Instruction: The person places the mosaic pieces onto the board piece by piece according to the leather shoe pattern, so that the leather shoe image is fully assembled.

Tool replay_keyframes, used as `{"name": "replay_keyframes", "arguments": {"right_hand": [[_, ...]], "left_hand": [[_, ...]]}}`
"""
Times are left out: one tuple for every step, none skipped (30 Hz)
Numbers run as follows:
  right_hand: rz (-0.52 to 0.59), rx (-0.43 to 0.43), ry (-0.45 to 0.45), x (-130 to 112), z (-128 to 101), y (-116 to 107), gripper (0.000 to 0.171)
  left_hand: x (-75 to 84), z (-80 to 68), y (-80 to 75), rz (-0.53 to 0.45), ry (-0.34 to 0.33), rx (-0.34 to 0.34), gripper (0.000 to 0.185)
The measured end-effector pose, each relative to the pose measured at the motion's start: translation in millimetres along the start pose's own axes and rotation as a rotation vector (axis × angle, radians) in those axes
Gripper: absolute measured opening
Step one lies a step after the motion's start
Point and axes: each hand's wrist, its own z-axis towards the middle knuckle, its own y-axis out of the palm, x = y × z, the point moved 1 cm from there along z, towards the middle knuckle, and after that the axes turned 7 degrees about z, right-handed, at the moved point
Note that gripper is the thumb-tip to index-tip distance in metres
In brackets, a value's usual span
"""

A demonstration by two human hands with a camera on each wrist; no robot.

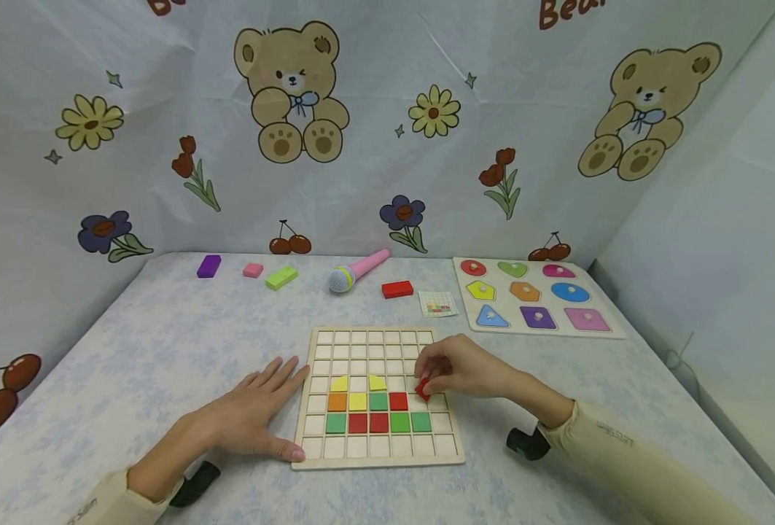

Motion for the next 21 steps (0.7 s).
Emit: {"name": "replay_keyframes", "arguments": {"right_hand": [[-0.001,-0.009,0.0,-1,2,1,0.013],[-0.005,-0.016,-0.001,-1,4,3,0.012],[-0.008,-0.02,-0.002,-1,5,4,0.011],[-0.008,-0.02,-0.002,-1,6,5,0.01],[-0.009,-0.018,-0.003,-1,7,7,0.01],[-0.009,-0.015,-0.009,-1,7,8,0.011],[-0.011,-0.008,-0.009,-1,8,10,0.011],[-0.019,0.001,-0.01,-2,8,11,0.012],[-0.029,0.012,-0.008,-2,9,13,0.012],[-0.041,0.022,-0.007,-3,9,15,0.011],[-0.052,0.031,-0.003,-4,8,16,0.011],[-0.064,0.037,0.002,-6,8,18,0.011],[-0.076,0.044,0.015,-7,8,19,0.011],[-0.094,0.049,0.02,-9,7,21,0.01],[-0.113,0.05,0.024,-11,7,21,0.009],[-0.133,0.047,0.031,-14,5,23,0.009],[-0.163,0.04,0.031,-16,4,23,0.01],[-0.206,0.035,0.027,-19,2,24,0.011],[-0.254,0.031,0.02,-21,-1,26,0.013],[-0.305,0.024,0.015,-24,-4,27,0.015],[-0.353,0.016,0.015,-27,-7,29,0.018]], "left_hand": [[0.2,0.0,-0.2,0.0,-0.001,0.0,0.125],[0.4,0.1,-0.3,0.001,-0.002,0.001,0.125],[0.5,0.2,-0.4,0.002,-0.003,0.001,0.125],[0.7,0.3,-0.5,0.003,-0.003,0.002,0.125],[0.8,0.3,-0.5,0.004,-0.003,0.003,0.125],[1.0,0.3,-0.5,0.005,-0.003,0.003,0.125],[1.1,0.2,-0.5,0.005,-0.003,0.004,0.125],[1.2,-0.1,-0.5,0.005,-0.003,0.004,0.125],[1.2,-0.4,-0.6,0.004,-0.003,0.003,0.125],[1.3,-0.7,-0.7,0.004,-0.004,0.002,0.125],[1.3,-1.1,-0.9,0.004,-0.005,0.0,0.125],[1.2,-1.3,-1.1,0.004,-0.007,-0.001,0.125],[1.0,-1.6,-1.3,0.005,-0.01,-0.002,0.125],[0.8,-1.8,-1.6,0.006,-0.012,-0.003,0.125],[0.8,-1.8,-1.7,0.007,-0.014,-0.004,0.125],[0.7,-1.9,-1.6,0.008,-0.015,-0.004,0.125],[0.6,-1.9,-1.5,0.009,-0.017,-0.004,0.125],[0.5,-1.6,-1.5,0.01,-0.017,-0.003,0.125],[0.4,-1.4,-1.3,0.012,-0.016,-0.003,0.125],[0.4,-1.2,-1.2,0.013,-0.016,-0.002,0.125],[0.4,-1.0,-0.8,0.014,-0.016,-0.001,0.125]]}}
